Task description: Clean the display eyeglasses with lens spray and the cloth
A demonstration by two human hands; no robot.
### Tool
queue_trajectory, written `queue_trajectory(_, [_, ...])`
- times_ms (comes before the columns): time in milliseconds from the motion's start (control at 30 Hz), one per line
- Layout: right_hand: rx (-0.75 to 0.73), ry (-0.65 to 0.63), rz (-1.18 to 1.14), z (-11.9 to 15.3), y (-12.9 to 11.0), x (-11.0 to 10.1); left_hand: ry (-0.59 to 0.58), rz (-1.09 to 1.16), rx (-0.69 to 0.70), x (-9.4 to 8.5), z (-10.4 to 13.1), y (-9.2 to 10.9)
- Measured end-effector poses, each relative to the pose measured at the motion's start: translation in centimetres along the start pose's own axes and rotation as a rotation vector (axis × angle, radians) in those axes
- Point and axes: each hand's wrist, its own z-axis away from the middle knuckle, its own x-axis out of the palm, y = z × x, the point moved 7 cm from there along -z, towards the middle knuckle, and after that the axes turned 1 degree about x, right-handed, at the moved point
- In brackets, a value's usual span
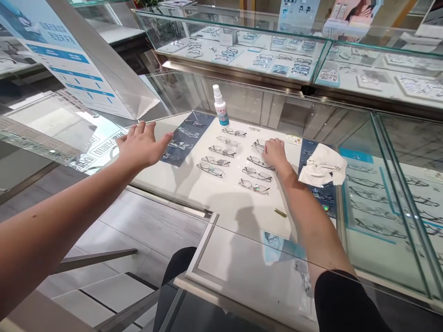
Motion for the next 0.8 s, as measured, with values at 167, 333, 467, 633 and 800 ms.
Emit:
queue_trajectory(167, [-0.030,-0.043,-0.030,-1.5,0.1,1.5,0.015,0.020,-0.001,-0.1,-0.2,-0.1])
queue_trajectory(333, [-0.054,-0.077,-0.076,-1.8,-0.1,2.4,0.033,0.015,-0.018,-0.2,-0.2,-0.1])
queue_trajectory(467, [-0.060,-0.075,-0.101,-1.9,0.3,2.8,0.023,0.001,-0.025,-0.2,-0.3,-0.2])
queue_trajectory(633, [-0.055,-0.081,-0.099,-1.9,1.0,2.7,0.004,-0.023,-0.023,-0.2,-0.2,0.0])
queue_trajectory(800, [-0.031,-0.080,-0.105,-1.9,1.5,2.6,-0.006,-0.033,-0.023,-0.3,-0.2,0.2])
